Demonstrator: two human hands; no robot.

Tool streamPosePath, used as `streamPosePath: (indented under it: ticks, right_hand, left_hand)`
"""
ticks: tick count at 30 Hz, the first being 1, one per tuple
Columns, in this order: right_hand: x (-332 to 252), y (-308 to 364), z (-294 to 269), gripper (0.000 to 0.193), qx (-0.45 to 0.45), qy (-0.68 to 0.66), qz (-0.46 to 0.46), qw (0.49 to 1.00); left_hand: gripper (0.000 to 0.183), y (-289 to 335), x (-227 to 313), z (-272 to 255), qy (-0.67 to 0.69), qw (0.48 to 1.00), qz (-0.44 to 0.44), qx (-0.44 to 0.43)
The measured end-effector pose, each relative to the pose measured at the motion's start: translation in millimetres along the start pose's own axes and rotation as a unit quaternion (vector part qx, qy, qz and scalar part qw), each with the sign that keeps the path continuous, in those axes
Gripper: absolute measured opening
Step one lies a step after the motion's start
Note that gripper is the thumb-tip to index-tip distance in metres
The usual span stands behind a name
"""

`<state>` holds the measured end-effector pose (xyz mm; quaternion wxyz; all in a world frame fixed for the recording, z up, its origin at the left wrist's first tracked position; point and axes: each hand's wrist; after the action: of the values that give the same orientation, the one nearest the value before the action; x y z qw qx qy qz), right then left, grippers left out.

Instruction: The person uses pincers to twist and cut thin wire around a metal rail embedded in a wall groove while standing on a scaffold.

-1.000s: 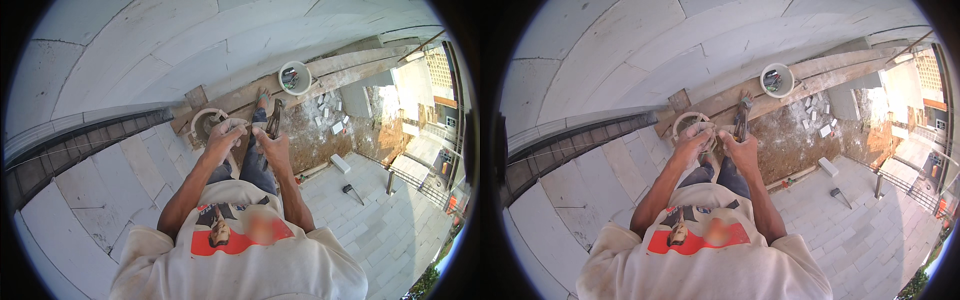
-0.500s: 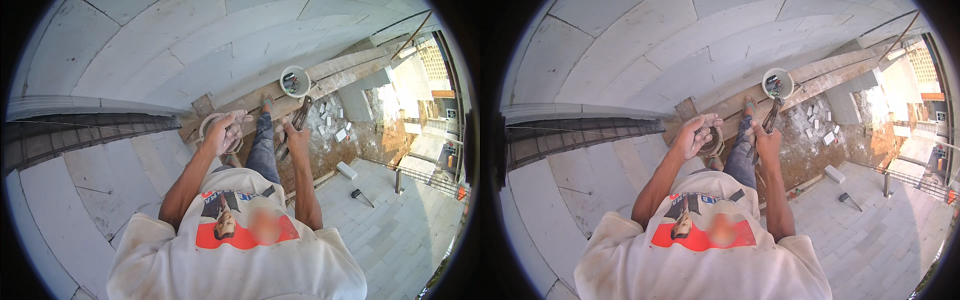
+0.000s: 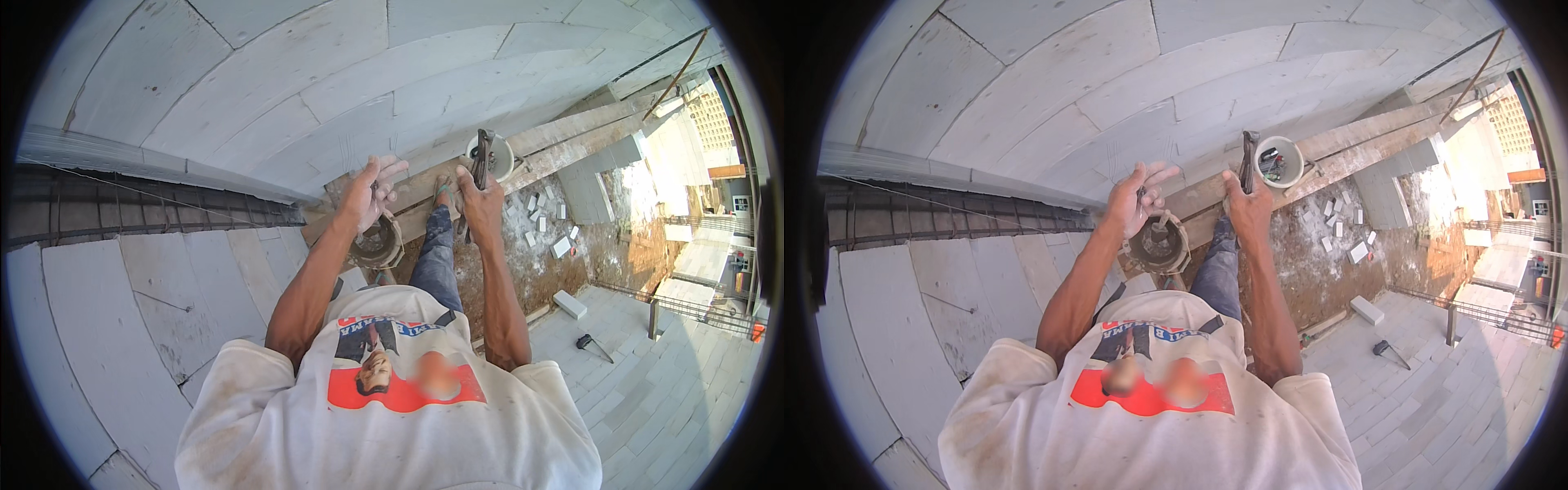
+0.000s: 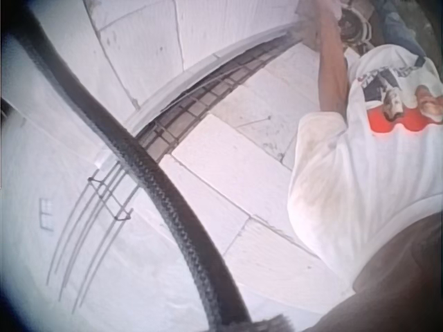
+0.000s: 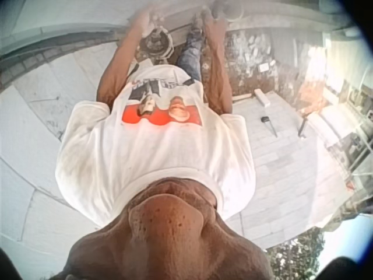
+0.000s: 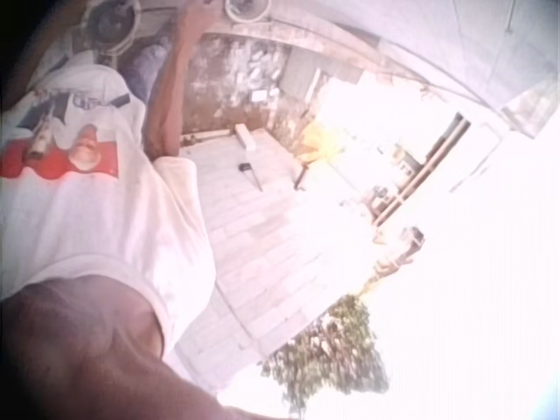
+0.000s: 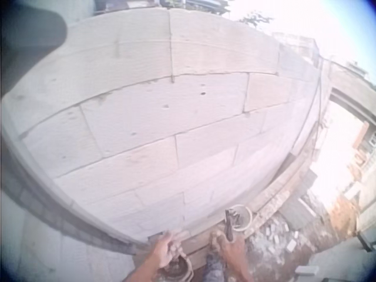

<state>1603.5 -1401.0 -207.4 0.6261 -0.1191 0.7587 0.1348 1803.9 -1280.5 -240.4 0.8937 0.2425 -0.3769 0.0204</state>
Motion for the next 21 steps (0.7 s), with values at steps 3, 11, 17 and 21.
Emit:
streamPosePath:
  ticks: [3,11,17,21]
  right_hand:
    - [-20.8,17.8,2.3,0.027,-0.088,-0.072,0.16,0.981]
    - [-52.3,62.7,50.1,0.025,-0.175,-0.037,0.117,0.977]
    - [-41.0,60.4,49.9,0.017,-0.136,-0.129,0.148,0.971]
    - [-20.4,54.6,40.7,0.015,-0.11,-0.172,0.193,0.96]
  left_hand:
    - [0.062,6.6,4.7,9.5,0.065,0.996,0.053,-0.01]
    - [0.065,15.8,-14.5,15.5,-0.061,0.991,0.121,0.006]
    - [0.062,27.7,-2.6,17.6,0.149,0.969,0.124,-0.155]
    - [0.062,38.6,5.8,21.5,0.14,0.969,0.065,-0.191]
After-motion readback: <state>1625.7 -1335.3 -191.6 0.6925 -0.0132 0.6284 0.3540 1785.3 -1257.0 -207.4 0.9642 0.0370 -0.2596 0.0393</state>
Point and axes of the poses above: each hand's wrist, its own y-axis away from the middle knuckle, its own z-axis out of the palm, x = y × z, and after that the axes turned 1 degree about -x, right-handed
